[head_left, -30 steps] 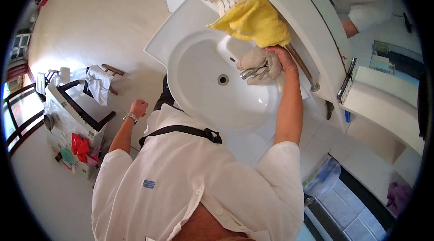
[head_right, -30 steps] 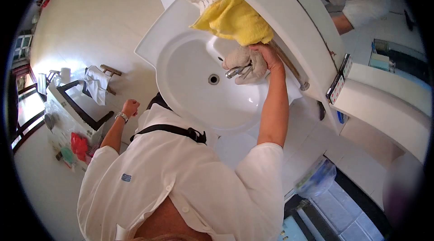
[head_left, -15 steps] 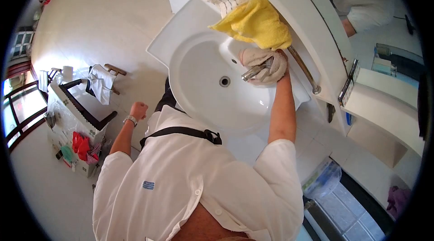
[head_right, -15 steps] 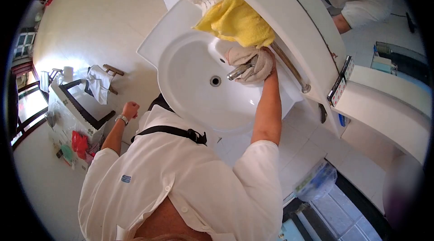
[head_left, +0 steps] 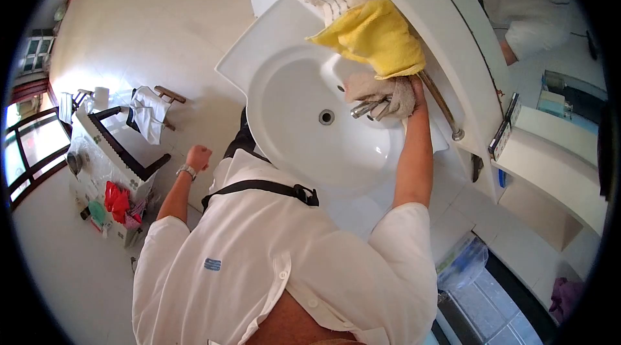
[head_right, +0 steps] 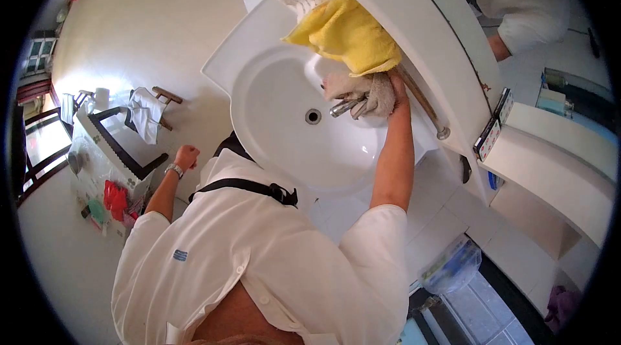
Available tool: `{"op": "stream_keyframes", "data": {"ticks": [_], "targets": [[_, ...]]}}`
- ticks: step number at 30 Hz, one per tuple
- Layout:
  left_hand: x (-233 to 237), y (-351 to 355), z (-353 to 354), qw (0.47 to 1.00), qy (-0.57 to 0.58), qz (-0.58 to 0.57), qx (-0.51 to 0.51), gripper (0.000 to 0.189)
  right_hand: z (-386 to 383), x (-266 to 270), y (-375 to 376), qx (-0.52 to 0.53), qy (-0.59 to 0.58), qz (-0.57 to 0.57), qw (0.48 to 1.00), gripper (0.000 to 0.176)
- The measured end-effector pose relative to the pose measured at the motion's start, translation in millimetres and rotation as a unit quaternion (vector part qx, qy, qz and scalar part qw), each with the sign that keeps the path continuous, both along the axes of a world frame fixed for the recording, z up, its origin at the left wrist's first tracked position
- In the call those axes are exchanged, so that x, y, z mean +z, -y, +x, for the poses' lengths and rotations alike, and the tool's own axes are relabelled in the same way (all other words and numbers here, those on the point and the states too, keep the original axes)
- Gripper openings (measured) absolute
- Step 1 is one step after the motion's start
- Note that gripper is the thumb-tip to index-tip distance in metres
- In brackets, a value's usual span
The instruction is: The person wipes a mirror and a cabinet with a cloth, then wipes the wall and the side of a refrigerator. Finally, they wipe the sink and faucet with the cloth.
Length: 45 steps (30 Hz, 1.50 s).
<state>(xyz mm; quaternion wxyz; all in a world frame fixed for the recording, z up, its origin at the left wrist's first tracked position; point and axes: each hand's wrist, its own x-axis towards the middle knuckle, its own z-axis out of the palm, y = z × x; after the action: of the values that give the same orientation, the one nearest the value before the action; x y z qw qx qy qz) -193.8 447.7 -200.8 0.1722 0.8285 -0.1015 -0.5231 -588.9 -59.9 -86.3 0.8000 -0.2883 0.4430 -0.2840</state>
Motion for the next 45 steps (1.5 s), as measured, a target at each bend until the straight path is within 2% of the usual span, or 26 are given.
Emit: {"op": "stream_keyframes", "data": {"ticks": [10,16,18,19,21,22,25,27,28,29,30,33,36,37,39,40,41,42,43,44,45], "targets": [[11,6,-10,1.0,0.0,0.003,0.024,0.023,-3,-50,-4,-0.05,0.093,-0.014,0.994,0.036],[5,3,-6,1.0,-0.013,0.006,0.003,0.022,-5,-14,-5,-0.08,0.113,0.009,0.99,0.036],[4,1,-7,1.0,-0.012,0.01,-0.003,0.023,8,14,-17,-0.046,-0.144,-0.084,0.985,0.043],[4,1,-7,1.0,-0.006,0.012,-0.004,0.023,12,8,-19,-0.046,-0.144,-0.084,0.985,0.043],[3,4,-8,1.0,-0.007,0.013,-0.003,0.023,7,-15,-21,-0.066,0.029,-0.014,0.997,0.043],[3,3,-9,1.0,-0.005,0.016,0.004,0.024,5,-26,-20,-0.065,0.029,-0.014,0.997,0.043],[5,8,-9,0.999,-0.016,0.008,0.027,0.023,-7,-67,-18,-0.052,0.03,-0.171,0.984,0.043],[0,11,-9,1.0,-0.019,0.005,0.01,0.022,-12,-70,-20,-0.042,0.024,-0.274,0.96,0.043],[-1,11,-8,1.0,-0.018,0.004,-0.001,0.022,-18,-69,-21,-0.042,0.024,-0.274,0.96,0.043],[-2,13,-9,1.0,-0.019,0.002,0.0,0.022,-21,-53,-26,-0.171,0.072,-0.163,0.969,0.045],[-1,14,-9,1.0,-0.018,-0.002,-0.002,0.022,-25,-42,-31,-0.296,0.118,-0.045,0.947,0.047],[-1,15,-9,1.0,-0.025,-0.007,-0.006,0.023,-23,-24,-49,-0.296,0.085,-0.059,0.95,0.048],[0,13,-8,1.0,-0.023,0.002,-0.015,0.024,-12,-12,-76,-0.269,0.112,-0.046,0.956,0.046],[0,13,-7,1.0,-0.013,0.01,-0.023,0.025,-13,-11,-85,-0.269,0.112,-0.046,0.956,0.046],[-6,12,-4,1.0,-0.014,0.008,-0.023,0.025,-20,-15,-103,-0.206,0.166,-0.075,0.962,0.043],[-9,11,-2,1.0,-0.014,0.007,-0.02,0.025,-31,-35,-108,-0.203,0.165,-0.075,0.962,0.043],[-10,11,0,1.0,-0.014,0.007,-0.02,0.025,-53,-69,-115,-0.112,0.227,-0.181,0.95,0.045],[-12,11,2,0.999,-0.014,0.007,-0.03,0.025,-51,-68,-122,-0.016,0.284,-0.282,0.916,0.048],[-16,10,1,0.999,-0.017,0.008,-0.04,0.025,-50,-66,-134,-0.013,0.281,-0.28,0.918,0.048],[-15,12,2,0.999,-0.017,0.008,-0.041,0.025,-10,-21,-154,-0.092,0.108,-0.27,0.952,0.049],[-13,14,2,0.999,-0.013,0.009,-0.045,0.025,25,24,-164,-0.167,-0.071,-0.25,0.951,0.051]]}}
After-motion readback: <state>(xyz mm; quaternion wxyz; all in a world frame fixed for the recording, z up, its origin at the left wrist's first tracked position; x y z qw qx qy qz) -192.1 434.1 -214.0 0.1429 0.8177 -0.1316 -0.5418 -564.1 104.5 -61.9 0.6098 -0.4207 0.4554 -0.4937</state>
